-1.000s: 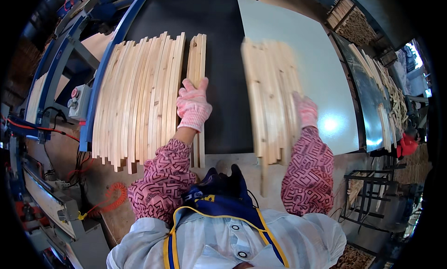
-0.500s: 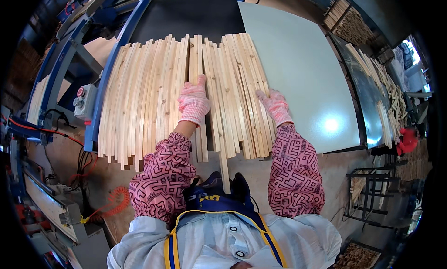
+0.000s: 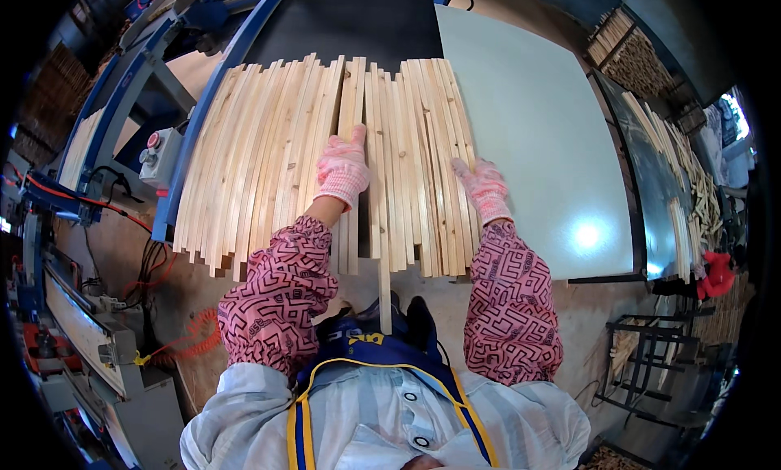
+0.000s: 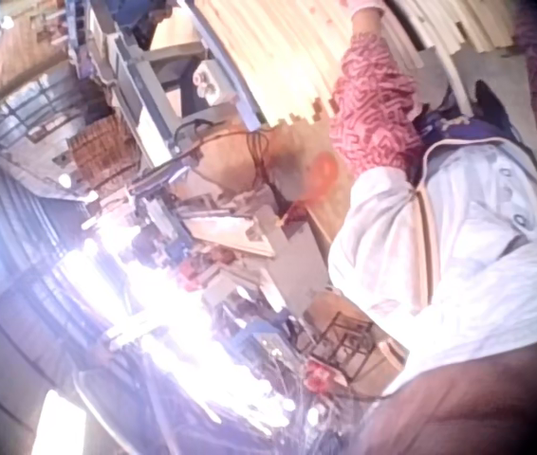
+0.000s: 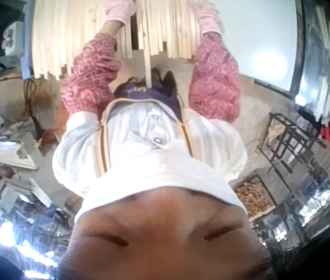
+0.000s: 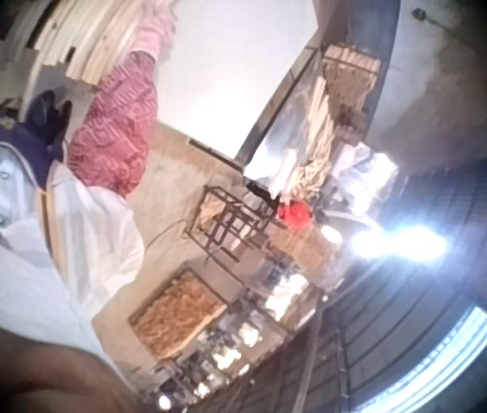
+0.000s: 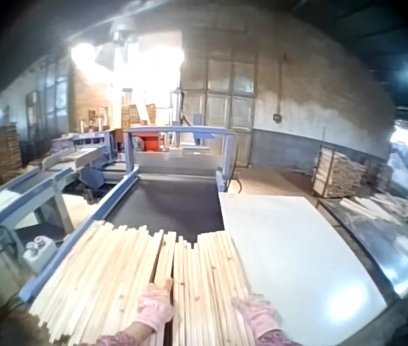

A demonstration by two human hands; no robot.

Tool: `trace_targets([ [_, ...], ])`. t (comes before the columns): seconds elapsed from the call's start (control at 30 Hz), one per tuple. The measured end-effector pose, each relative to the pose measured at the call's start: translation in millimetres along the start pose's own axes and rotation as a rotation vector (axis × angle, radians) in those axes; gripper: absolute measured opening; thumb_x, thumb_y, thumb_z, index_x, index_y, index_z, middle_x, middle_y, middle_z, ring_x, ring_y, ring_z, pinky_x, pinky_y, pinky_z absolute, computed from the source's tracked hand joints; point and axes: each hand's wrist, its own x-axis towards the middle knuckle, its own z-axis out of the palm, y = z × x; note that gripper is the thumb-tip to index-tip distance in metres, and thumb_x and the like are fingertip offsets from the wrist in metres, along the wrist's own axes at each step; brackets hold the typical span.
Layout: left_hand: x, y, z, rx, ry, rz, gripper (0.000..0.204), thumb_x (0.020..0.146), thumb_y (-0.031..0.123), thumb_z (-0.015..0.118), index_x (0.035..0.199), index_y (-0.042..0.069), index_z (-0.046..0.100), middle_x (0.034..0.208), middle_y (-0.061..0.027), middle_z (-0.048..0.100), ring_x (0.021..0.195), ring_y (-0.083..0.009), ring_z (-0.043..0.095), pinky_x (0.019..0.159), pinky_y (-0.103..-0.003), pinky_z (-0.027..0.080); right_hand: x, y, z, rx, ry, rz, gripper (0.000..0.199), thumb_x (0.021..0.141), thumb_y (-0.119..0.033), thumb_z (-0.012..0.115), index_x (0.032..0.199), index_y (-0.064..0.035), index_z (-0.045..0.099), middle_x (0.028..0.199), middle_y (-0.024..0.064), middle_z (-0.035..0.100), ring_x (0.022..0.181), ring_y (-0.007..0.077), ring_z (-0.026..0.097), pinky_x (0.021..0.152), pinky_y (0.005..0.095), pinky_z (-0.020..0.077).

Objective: The person sorts and stacks wooden planks in a workshop. They pick up planks from a metal table, arrange them into neat piles, and move them to different locations, including a conveyor belt and a wooden workbench.

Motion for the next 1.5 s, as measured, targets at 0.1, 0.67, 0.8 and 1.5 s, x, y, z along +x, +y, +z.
trace_targets([
  [0.1,3,-6,12,-0.010,0.052,0.042,0.072,0.084,0.007,0.062,0.148,0.024,0.033,0.147,-0.0220,0.033,0.128,-0.0378,0.047,0.099,-0.046,0.048,-2,0,5,0.015,0.020,0.017,0.096,0.085,-0.077,0.042,0.142,0.0007,0.043,0.139,0.0254,0.048,0.132,0.0367,0.045,0.110,0.0424,0.0375],
  [0.67,-148,-54,27,0.141,0.023,0.458,0.079,0.071,0.028,0.075,0.140,0.010,0.041,0.152,-0.0268,0.028,0.141,-0.0445,0.026,0.117,-0.050,0.023,14,14,21,0.036,0.070,-0.040,0.097,0.085,-0.076,0.044,0.143,0.0017,0.041,0.144,0.0242,0.044,0.133,0.0368,0.044,0.111,0.0426,0.0357],
  [0.8,-175,-78,60,0.138,0.057,0.462,0.060,0.079,0.032,0.066,0.133,0.014,0.049,0.151,-0.0291,0.030,0.141,-0.0450,0.027,0.118,-0.050,0.021,15,12,22,0.032,0.058,-0.034,0.097,0.085,-0.076,0.044,0.143,0.0023,0.041,0.144,0.0240,0.044,0.133,0.0360,0.043,0.111,0.0423,0.0358],
  [1.5,-147,-39,24,0.047,-0.070,0.207,0.048,0.085,0.022,0.062,0.131,0.018,0.050,0.132,-0.0190,0.048,0.122,-0.0362,0.049,0.091,-0.050,0.047,8,10,18,0.035,0.076,-0.009,0.100,0.085,-0.079,0.039,0.147,0.0000,0.036,0.147,0.0221,0.041,0.137,0.0350,0.039,0.114,0.0410,0.0327],
])
